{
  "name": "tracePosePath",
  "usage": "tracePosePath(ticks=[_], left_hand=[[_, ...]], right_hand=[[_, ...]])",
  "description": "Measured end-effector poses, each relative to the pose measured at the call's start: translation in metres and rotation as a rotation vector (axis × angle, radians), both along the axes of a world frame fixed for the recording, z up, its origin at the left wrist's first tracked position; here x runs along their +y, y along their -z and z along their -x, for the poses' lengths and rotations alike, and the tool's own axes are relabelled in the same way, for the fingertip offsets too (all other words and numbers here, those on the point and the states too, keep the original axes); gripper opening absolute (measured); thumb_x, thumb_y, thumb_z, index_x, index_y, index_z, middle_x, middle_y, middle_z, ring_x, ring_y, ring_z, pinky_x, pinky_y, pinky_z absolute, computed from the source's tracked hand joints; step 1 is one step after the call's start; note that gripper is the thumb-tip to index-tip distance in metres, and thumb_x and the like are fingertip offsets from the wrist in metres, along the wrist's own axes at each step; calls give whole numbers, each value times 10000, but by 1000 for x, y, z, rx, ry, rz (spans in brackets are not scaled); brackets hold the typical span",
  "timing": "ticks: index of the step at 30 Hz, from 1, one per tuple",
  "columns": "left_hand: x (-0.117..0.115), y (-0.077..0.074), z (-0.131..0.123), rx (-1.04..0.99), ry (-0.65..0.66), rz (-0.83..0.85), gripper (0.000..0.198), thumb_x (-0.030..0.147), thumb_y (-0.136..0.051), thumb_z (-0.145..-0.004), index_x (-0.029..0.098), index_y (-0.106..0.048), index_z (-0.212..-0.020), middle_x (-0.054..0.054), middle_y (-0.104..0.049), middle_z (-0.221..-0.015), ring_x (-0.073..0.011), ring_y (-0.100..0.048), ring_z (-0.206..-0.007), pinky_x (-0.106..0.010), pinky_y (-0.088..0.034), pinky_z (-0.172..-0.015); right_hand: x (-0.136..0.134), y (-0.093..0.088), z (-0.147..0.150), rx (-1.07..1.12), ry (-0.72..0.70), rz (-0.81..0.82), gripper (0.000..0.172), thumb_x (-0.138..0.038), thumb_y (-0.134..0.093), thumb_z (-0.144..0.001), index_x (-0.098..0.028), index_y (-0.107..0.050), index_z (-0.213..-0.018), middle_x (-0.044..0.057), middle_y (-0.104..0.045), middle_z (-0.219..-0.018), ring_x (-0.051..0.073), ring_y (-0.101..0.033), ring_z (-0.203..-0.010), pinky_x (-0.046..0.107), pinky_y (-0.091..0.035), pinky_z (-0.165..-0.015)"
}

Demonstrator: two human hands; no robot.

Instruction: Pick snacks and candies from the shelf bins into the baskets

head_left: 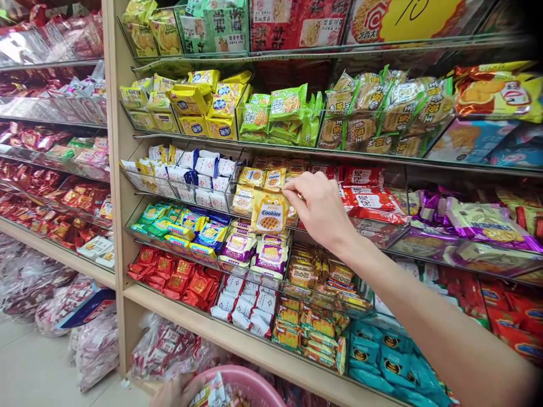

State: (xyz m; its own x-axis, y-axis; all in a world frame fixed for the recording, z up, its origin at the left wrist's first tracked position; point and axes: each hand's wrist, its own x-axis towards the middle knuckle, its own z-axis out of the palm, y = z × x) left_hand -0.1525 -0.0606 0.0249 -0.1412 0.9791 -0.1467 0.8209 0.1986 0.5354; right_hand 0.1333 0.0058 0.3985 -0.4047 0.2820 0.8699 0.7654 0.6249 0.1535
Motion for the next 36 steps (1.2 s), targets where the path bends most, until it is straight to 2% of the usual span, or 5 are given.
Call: tracePosePath(ticks=[9,20,26,29,36], left_hand=[[0,-1,0,12,25,-9,508,617,-253,-840,230,-545,-688,-13,-671,-712,-221,-656,-770,-266,-427,-662],[2,-6,1,18,54,15,501,627,-303,-826,208,-486,-620,-10,-583,-630,-190,-596,-690,-248,-371,-615],[3,-7,-1,-9,55,33,482,632,-345,-810,211,-483,-618,14,-529,-586,-165,-545,-627,-240,-363,-592],[2,-9,-2,-53,55,45,467,624,-368,-803,209,-522,-654,14,-541,-589,-169,-549,-628,-244,-369,-592],[3,-7,-3,-56,57,29,480,622,-369,-805,204,-468,-590,27,-507,-551,-139,-512,-571,-231,-349,-553]], right_hand=[[-29,43,-10,-10,-115,158,204,-270,-401,-930,-209,-570,-834,55,-610,-870,212,-477,-839,339,-318,-724],[-46,164,-31,-270,-199,685,211,-226,-341,-951,-192,-515,-838,58,-594,-878,193,-494,-837,327,-371,-758],[-56,220,-42,-78,-363,1141,180,-269,-377,-932,-207,-515,-835,11,-589,-807,149,-521,-747,265,-379,-672],[-57,234,-46,50,-412,1316,188,-310,-400,-918,-203,-494,-795,-20,-532,-706,122,-466,-644,236,-348,-591],[-53,256,-50,250,-524,1500,220,-374,-451,-893,-183,-494,-792,-32,-475,-687,106,-420,-630,230,-335,-587]])
